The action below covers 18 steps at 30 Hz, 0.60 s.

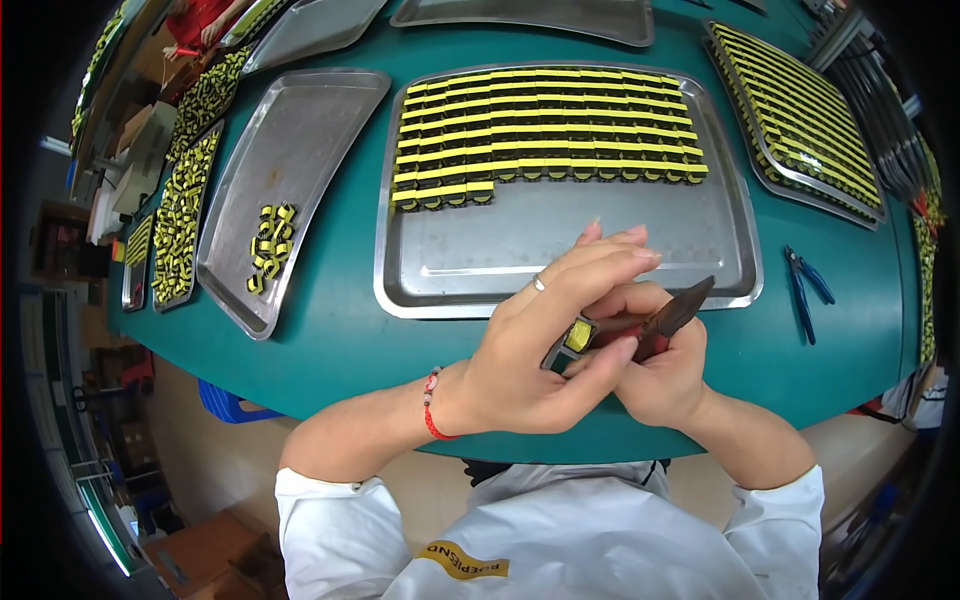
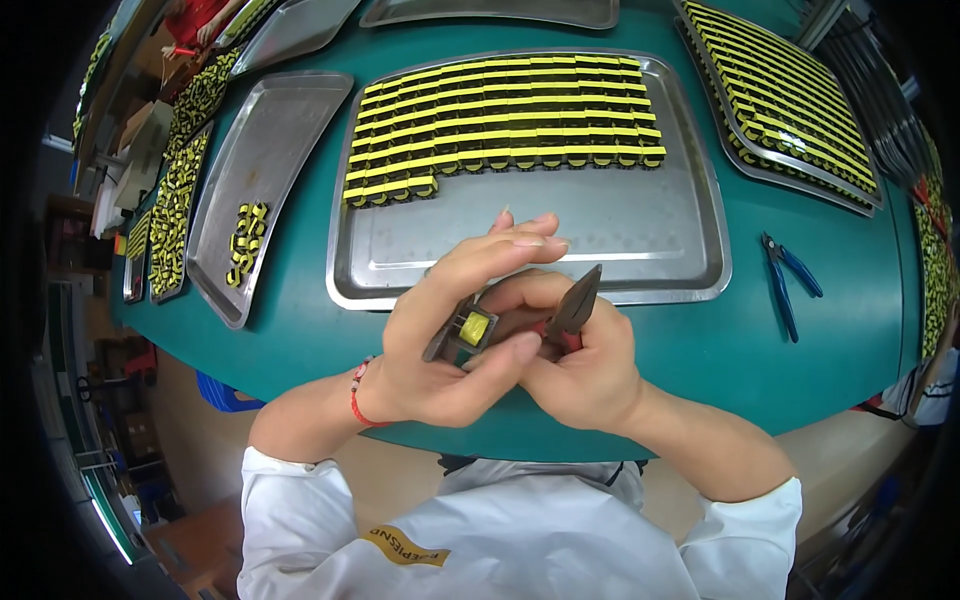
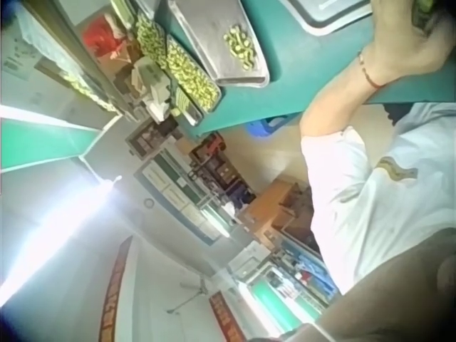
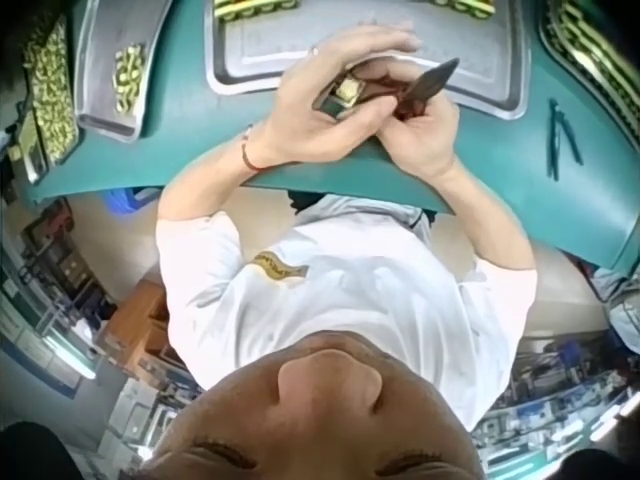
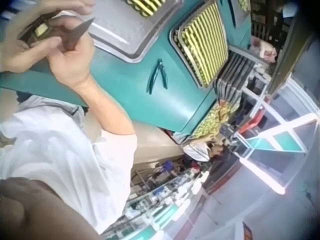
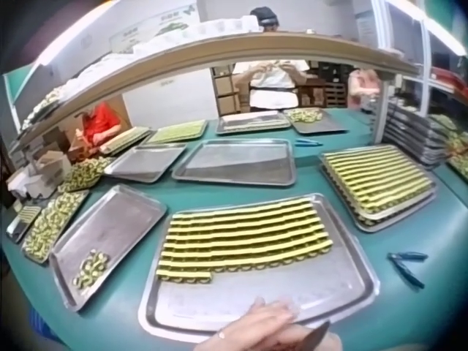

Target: The person processes and assembles small electronic components using pliers, taking them from a metal tray on a production line.

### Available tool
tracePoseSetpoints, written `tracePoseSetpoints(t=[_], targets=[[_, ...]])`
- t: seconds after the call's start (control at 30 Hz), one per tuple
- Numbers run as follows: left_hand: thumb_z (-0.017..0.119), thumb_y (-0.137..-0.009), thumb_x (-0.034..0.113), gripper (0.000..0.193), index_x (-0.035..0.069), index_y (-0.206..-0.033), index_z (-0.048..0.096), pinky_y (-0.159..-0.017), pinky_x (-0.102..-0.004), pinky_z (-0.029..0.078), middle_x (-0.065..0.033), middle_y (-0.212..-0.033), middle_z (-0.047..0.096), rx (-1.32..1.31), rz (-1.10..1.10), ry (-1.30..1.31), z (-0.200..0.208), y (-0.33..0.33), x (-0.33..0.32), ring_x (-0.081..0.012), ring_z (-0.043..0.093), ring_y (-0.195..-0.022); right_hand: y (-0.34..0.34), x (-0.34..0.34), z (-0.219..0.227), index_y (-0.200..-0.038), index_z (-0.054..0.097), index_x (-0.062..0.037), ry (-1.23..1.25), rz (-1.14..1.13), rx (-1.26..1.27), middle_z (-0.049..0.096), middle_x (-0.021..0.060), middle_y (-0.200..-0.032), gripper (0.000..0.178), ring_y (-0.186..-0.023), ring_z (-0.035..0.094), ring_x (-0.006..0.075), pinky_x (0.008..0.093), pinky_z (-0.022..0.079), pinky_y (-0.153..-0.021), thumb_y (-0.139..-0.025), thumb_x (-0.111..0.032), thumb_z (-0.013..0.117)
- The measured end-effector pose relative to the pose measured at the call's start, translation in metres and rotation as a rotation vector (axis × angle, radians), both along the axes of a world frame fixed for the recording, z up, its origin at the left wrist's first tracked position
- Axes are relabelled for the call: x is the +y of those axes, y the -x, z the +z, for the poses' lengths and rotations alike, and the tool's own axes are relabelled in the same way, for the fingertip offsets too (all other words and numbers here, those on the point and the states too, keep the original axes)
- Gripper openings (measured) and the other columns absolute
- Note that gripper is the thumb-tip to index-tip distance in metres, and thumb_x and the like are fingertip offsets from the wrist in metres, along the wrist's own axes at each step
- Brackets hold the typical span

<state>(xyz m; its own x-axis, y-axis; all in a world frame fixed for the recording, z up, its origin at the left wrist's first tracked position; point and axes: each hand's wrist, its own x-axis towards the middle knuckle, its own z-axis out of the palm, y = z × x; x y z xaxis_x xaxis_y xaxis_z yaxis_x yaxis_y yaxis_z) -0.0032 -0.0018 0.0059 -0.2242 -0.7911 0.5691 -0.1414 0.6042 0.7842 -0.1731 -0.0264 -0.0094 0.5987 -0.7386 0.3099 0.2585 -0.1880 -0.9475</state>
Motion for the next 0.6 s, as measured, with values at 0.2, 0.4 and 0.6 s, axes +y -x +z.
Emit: tracePoseSetpoints(t=[0.2,0.4,0.6], targets=[[0.048,-0.086,-0.015,0.057,-0.006,-0.142,0.038,-0.117,-0.0488,0.027,-0.0255,-0.13,0.058,0.068,0.023,0.042,-0.001,-0.005,-0.004,-0.038,0.052,-0.13,-0.001,0.005,0.002,-0.121,0.056,0.0043,-0.206,-0.056,-0.052,0.066,0.011,-0.108,0.04,-0.091,0.068,0.0143,0.0235,0.056,-0.073,-0.083,0.007,0.069],[0.051,-0.088,-0.008,0.054,-0.006,-0.141,0.041,-0.116,-0.0519,0.028,-0.0241,-0.134,0.056,-0.025,0.077,0.058,0.0,-0.005,0.001,-0.0366,0.055,-0.128,0.0,0.007,0.002,-0.119,0.059,0.0047,-0.084,-0.066,0.048,0.069,0.0094,-0.103,0.04,-0.085,0.068,0.0118,0.0235,0.056,-0.071,-0.082,0.005,0.073],[0.049,-0.092,0.013,0.061,-0.009,-0.147,0.034,-0.117,-0.0598,0.008,-0.0273,-0.144,0.046,-0.411,0.104,0.035,0.02,-0.012,0.002,-0.0423,0.039,-0.14,-0.002,0.007,-0.007,-0.121,0.057,0.0076,-0.075,-0.141,0.002,0.07,0.0132,-0.099,0.041,-0.085,0.068,0.0147,0.0263,0.057,-0.073,-0.084,0.006,0.073]])
